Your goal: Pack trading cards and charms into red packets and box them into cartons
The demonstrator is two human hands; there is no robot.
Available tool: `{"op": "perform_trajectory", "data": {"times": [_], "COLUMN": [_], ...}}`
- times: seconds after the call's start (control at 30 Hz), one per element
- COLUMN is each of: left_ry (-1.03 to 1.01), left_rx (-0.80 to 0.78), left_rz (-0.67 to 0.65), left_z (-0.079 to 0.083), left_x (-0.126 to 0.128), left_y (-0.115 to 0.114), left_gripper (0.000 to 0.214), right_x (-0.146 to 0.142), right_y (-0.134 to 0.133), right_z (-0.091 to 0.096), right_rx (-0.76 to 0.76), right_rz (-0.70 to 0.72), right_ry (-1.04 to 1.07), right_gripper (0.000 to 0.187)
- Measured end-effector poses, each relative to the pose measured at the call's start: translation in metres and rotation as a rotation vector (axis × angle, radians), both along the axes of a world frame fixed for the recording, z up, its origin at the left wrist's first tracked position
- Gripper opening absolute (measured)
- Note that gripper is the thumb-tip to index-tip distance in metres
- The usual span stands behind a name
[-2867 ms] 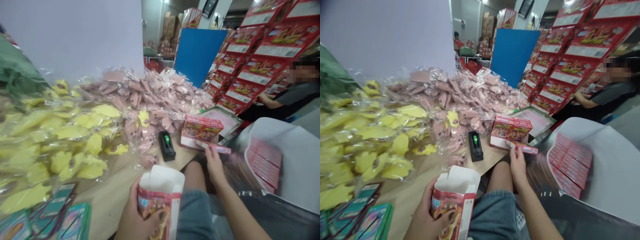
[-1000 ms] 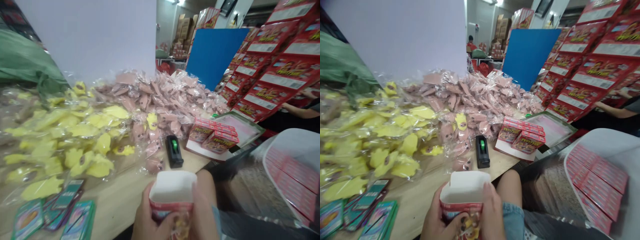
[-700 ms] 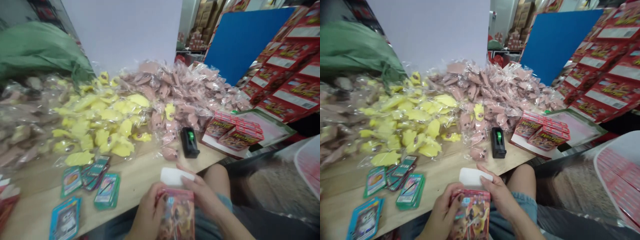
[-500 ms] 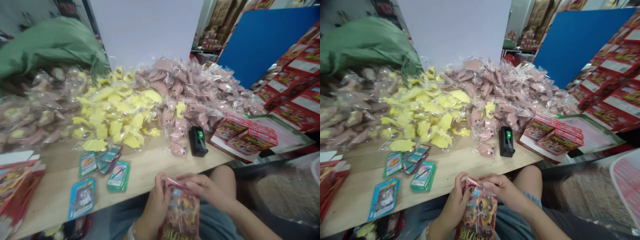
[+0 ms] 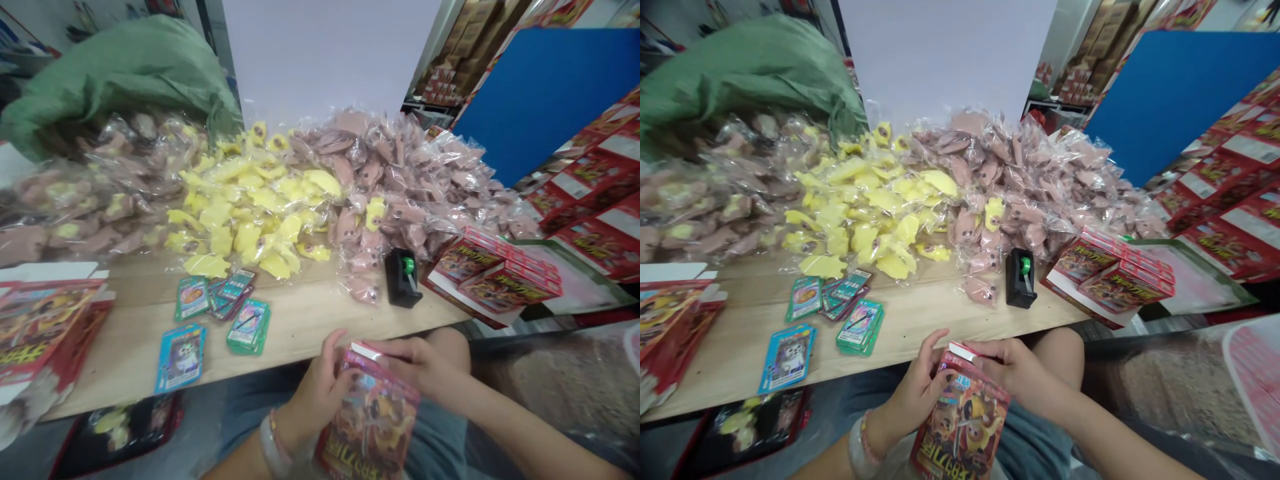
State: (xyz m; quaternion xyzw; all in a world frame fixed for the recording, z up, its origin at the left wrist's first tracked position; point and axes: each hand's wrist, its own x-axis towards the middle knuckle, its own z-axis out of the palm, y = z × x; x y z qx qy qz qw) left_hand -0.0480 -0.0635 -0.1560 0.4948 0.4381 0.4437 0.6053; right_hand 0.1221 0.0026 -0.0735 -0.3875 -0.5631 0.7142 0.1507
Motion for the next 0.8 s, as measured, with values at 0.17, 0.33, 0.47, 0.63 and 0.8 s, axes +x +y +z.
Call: {"op": "perform_trajectory", "data": {"times": [0.17,0.33,0.47,0.63,0.8], "left_ry": [0.107,0.164,0.246,0.428,0.679], "left_rx": [0.107,0.133,0.187,0.350,0.561], "left_rz": [0.036,0.044,0.032,-0.245,-0.234], "left_z": [-0.001,-0.004,0.002,0.043,0.085], "left_x": [-0.001,-0.003,-0.007,-0.029,-0.065], "left_y": [-0.005,-0.010,-0.005,0.014,0.036], "left_gripper": [0.055,0.060,0.051,0.052,0.044], "right_x": [0.000,0.000,-0.001,0.006,0.060], "right_y": [0.003,0.006,-0.005,-0.033,0.018], "right_z": [0.001,0.010,0.015,-0.017,-0.054], "right_rx": [0.070,0.329,0.452,0.646,0.495], "right_rz": [0.087,0.255,0.457,-0.020,-0.942], "right_ry": [-0.082,-0.119,-0.186,-0.212,-0.479], "right_gripper": [0.032,0.033,0.045,0.030,0.036]}}
